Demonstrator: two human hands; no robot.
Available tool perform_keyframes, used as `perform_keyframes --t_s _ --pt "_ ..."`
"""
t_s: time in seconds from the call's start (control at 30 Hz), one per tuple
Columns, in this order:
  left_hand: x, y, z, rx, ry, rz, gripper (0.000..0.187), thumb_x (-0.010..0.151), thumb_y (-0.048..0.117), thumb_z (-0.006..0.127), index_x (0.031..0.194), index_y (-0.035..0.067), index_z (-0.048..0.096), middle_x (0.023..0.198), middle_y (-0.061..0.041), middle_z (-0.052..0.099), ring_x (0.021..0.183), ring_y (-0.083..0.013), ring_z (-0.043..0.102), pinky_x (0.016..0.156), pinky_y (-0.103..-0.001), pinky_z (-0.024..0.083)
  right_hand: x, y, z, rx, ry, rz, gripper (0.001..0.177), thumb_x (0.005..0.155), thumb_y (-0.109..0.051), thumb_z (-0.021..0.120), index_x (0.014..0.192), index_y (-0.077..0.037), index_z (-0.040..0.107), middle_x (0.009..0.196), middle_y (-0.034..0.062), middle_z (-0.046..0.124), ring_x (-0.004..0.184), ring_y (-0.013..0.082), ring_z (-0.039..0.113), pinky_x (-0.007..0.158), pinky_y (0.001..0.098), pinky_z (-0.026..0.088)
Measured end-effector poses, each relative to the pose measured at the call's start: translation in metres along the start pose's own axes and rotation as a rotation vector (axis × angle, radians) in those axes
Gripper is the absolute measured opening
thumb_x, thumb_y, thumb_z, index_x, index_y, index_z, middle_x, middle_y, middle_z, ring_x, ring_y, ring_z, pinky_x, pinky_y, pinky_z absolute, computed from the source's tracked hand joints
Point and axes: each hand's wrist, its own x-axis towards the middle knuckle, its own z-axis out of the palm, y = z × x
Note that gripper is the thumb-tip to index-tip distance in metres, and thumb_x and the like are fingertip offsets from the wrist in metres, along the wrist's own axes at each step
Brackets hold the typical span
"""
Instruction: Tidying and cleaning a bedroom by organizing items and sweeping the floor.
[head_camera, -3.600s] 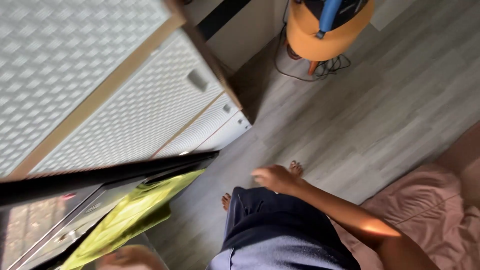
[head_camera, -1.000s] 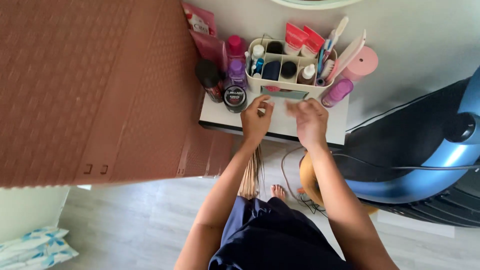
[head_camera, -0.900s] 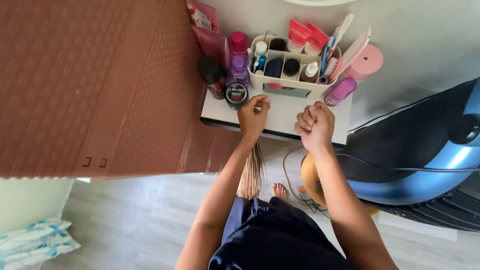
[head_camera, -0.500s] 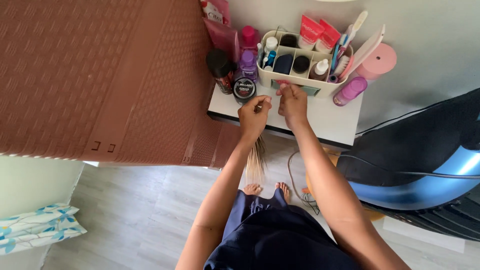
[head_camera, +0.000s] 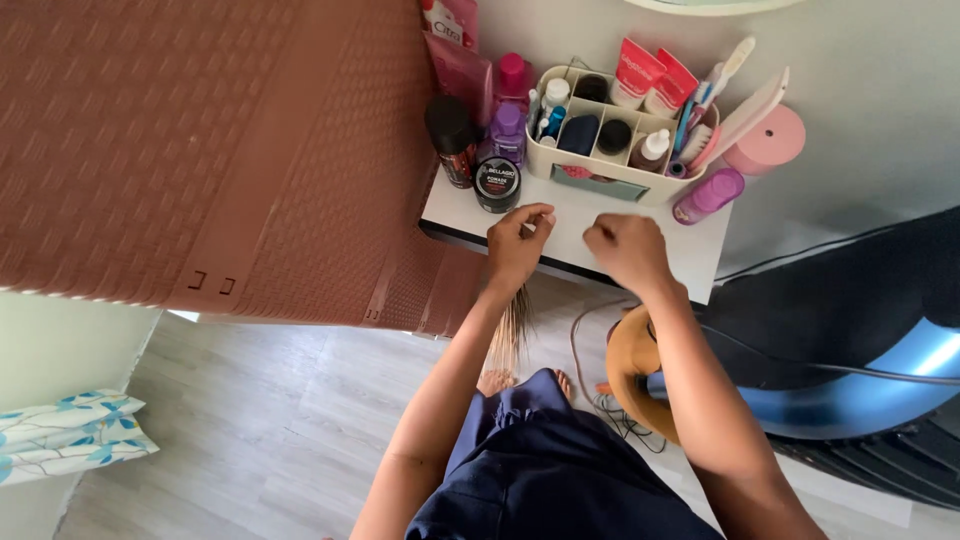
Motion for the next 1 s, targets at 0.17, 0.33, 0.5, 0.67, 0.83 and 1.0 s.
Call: perform_keyframes --t_s 0.17,0.33,0.5,0.67,0.83,1.0 --pt "-0.008 0.012 -0.014 -0.041 -0.045 -0.038 0.026 0.093 0.018 0.075 0.118 0.011 0.077 0.087 0.001 0.073 0.064 -0.005 0.055 0.059 -0.023 0.048 0.01 -0.006 0.005 -0.033 0.017 0.137 0.02 0.086 -0.027 0.067 0.085 -0.009 0.076 0.069 0.0152 0.068 0.063 0.0277 0.065 0.064 0.0422 0.051" --pt "-0.03 -0.007 -0.016 -0.178 -0.288 -0.046 0.028 0.1 0.017 0.071 0.127 0.011 0.073 0.091 -0.001 0.073 0.069 -0.0024 0.057 0.063 -0.021 0.05 -0.02 0.007 0.004 0.497 -0.749 -0.224 0.028 0.087 -0.018 0.062 0.064 -0.004 0.065 0.06 0.0047 0.065 0.057 0.0145 0.059 0.058 0.0315 0.049" --pt "-0.08 0.023 -0.029 -0.106 -0.261 -0.022 0.021 0.102 0.012 0.067 0.121 0.009 0.077 0.079 -0.003 0.072 0.067 -0.0033 0.065 0.061 -0.023 0.053 0.011 0.063 0.023 0.908 -0.101 0.375 0.024 0.095 -0.015 0.054 0.074 -0.005 0.061 0.062 -0.0015 0.05 0.047 0.0097 0.041 0.043 0.0285 0.033" --pt "-0.129 0.029 -0.04 -0.022 -0.083 -0.011 0.021 0.099 0.007 0.068 0.118 0.007 0.077 0.076 -0.003 0.071 0.062 -0.0041 0.064 0.056 -0.025 0.053 0.043 0.031 0.028 1.037 0.035 0.44 0.024 0.103 -0.025 0.053 0.086 -0.008 0.058 0.063 -0.0026 0.049 0.044 0.0092 0.036 0.04 0.0279 0.028" --pt "-0.176 0.021 -0.065 -0.008 0.145 -0.027 0.018 0.097 0.004 0.07 0.114 0.006 0.077 0.073 -0.002 0.068 0.061 -0.004 0.063 0.055 -0.023 0.053 0.069 0.021 0.062 0.962 0.053 0.548 0.028 0.103 -0.031 0.052 0.085 -0.012 0.063 0.052 -0.003 0.046 0.038 0.0098 0.035 0.034 0.028 0.024" --pt "-0.223 0.016 -0.101 0.009 0.293 -0.03 0.016 0.099 0.004 0.069 0.113 0.004 0.077 0.07 0.0 0.064 0.062 -0.0034 0.062 0.056 -0.022 0.052 0.049 0.034 0.121 1.153 0.024 0.221 0.022 0.103 -0.021 0.054 0.083 -0.01 0.057 0.062 -0.0044 0.046 0.047 0.0085 0.038 0.037 0.0275 0.028"
